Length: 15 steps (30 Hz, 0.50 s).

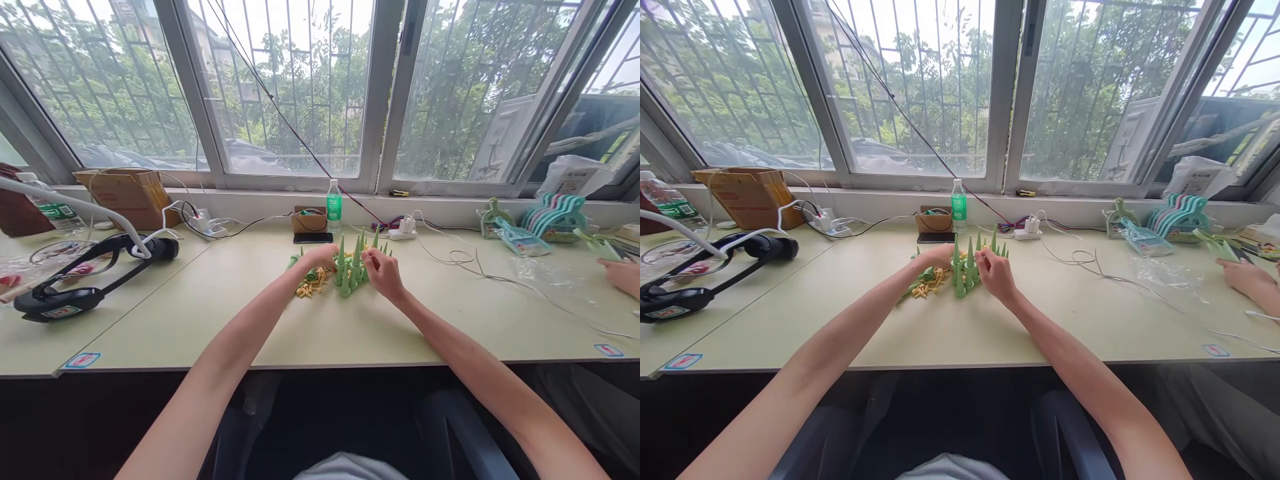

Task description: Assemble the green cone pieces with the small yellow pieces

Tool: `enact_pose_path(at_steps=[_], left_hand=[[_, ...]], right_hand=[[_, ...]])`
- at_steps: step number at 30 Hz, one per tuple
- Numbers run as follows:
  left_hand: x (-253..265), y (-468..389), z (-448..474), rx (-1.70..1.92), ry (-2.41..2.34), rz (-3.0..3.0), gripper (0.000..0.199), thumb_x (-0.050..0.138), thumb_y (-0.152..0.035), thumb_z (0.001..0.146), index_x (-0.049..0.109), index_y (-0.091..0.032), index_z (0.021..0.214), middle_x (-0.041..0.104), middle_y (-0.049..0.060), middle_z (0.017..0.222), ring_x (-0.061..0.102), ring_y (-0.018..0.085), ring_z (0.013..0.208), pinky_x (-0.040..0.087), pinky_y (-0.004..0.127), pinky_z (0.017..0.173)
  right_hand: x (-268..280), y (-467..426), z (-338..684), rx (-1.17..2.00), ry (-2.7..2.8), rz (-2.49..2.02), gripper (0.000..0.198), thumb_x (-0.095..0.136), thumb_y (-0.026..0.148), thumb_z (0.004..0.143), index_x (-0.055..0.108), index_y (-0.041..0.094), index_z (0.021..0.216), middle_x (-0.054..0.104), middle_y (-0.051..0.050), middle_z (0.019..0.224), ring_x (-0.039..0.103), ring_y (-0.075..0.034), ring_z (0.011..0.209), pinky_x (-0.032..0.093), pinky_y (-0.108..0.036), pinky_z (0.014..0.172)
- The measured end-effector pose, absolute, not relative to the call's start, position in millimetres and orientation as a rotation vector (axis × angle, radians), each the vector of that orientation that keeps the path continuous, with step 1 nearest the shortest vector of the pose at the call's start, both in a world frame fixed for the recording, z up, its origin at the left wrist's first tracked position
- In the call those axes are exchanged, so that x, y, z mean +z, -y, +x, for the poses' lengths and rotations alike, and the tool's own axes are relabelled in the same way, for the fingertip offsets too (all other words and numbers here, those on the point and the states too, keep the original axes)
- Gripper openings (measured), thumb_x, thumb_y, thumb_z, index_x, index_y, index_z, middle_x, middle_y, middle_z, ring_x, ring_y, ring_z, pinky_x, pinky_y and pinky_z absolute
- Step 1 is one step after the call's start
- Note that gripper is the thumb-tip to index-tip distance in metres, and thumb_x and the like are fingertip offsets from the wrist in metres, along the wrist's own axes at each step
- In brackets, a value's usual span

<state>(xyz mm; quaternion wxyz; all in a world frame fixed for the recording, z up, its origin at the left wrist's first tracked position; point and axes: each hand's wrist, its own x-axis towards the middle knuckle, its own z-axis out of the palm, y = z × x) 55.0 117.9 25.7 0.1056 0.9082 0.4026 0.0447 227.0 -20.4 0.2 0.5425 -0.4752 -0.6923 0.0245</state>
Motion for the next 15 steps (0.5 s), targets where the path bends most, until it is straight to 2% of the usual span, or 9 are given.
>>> enact_pose_path(at_steps=[3,8,15], left_hand=[[22,-118,54,0.132,-1.123,2.725,0.012,0.065,-0.025,0.063,0.063,-0.016,0.070,0.065,0.005,0.079,0.056,0.017,0.074,0.041,0.022,0.059],[21,-118,57,0.119,-1.014,2.766,0.017,0.065,-0.031,0.064,0.058,-0.016,0.063,0.059,0.002,0.068,0.052,0.014,0.067,0.038,0.022,0.056],[34,-108,64,0.066,-0.927,2.800,0.018,0.067,-0.022,0.059,0.050,-0.015,0.058,0.049,-0.001,0.059,0.044,0.013,0.061,0.033,0.025,0.054]], right_hand=[[0,20,228,0.061,1.650,-1.128,0.034,0.042,0.042,0.096,0.054,0.020,0.074,0.034,0.007,0.049,0.030,-0.009,0.044,0.027,-0.023,0.049],[0,20,228,0.068,1.651,-1.140,0.034,0.042,0.042,0.096,0.054,0.019,0.074,0.036,0.006,0.050,0.032,-0.009,0.045,0.028,-0.023,0.050],[1,20,227,0.074,1.656,-1.141,0.035,0.042,0.042,0.095,0.052,0.019,0.071,0.035,0.006,0.049,0.031,-0.009,0.045,0.026,-0.024,0.050]])
